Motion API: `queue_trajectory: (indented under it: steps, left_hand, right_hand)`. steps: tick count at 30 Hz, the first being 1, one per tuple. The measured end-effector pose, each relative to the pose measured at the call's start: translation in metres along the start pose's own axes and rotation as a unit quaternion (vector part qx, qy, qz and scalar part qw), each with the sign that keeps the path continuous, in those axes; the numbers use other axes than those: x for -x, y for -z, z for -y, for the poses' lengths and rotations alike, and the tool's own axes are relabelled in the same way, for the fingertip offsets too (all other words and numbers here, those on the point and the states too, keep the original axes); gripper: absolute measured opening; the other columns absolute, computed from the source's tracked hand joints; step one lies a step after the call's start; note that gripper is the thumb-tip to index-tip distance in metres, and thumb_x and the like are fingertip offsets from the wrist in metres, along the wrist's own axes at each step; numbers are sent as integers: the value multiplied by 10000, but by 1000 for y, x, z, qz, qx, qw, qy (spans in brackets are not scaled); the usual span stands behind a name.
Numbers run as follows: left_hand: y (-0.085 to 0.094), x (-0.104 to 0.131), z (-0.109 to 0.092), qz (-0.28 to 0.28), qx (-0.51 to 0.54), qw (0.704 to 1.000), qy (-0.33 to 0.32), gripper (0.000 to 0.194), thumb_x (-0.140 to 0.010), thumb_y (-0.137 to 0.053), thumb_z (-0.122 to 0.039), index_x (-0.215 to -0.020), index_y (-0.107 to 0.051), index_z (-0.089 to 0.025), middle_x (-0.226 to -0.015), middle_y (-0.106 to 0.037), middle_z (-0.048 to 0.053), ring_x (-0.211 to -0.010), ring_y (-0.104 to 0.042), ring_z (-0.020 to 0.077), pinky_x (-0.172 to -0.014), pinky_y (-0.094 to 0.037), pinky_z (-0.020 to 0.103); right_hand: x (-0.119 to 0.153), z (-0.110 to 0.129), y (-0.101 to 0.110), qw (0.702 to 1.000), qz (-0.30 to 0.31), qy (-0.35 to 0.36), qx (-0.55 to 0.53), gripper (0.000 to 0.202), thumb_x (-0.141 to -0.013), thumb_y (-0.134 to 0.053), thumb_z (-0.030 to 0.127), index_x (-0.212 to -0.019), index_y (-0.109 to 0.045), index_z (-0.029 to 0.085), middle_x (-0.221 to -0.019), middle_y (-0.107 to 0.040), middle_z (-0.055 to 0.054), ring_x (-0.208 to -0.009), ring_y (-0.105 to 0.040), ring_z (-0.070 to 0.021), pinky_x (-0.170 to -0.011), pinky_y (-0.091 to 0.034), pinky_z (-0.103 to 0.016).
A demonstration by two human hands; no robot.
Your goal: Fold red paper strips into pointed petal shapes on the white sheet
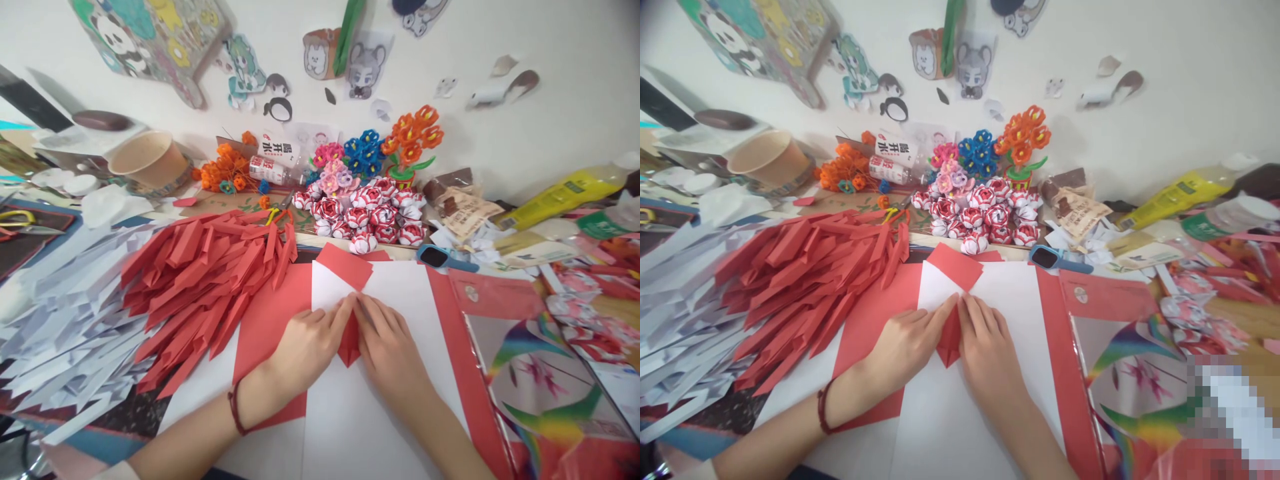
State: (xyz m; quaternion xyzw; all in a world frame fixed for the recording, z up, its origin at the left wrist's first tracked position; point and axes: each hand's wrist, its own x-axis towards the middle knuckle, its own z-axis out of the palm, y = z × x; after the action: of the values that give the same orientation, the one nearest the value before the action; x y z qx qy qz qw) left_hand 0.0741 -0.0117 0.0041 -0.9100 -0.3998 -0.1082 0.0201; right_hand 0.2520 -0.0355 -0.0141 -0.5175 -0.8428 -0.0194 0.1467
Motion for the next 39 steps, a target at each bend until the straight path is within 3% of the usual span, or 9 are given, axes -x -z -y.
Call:
queue_trajectory:
  steps: [6,14,34,39]
  left_hand:
    - [2,-1,1,-12,6,1000,4,532,-879,-328,6,-1407,-294,-53,-806,-665,43,-642,-605,139,-532,-461,241]
    - [0,-1,0,-28,38,999,19,521,-905,-372,-41,-1415,-294,-111,-970,-691,46,-638,-600,121,-503,-441,239]
    - [4,-6,-3,67,-12,997,23,607,-870,-397,-53,-1457,-251,-109,-1265,-592,115,-765,-601,158,-618,-513,270]
    - [-2,-4,0,10,23,999,44,566,-874,-363,-43,-1430,-302,-127,-1321,-567,116,-772,-622,139,-614,-504,239]
  right_hand:
    - [-1,1,2,1000,8,-8,-10,493,-874,-372,63,-1356,-472,50,-1372,-502,-180,-1269,-421,-293,-1000,-410,-458]
    - [-1,1,2,1000,2,-10,-10,484,-868,-379,60,-1339,-491,56,-1371,-506,-183,-1266,-432,-292,-994,-422,-466]
    - [2,0,-1,999,-34,-11,-41,501,-888,-354,58,-1380,-448,67,-1362,-525,-160,-1269,-443,-273,-994,-442,-459]
    - [2,1,-1,998,-35,-22,-46,486,-901,-368,88,-1378,-459,88,-1356,-533,-151,-1255,-462,-270,-988,-444,-458]
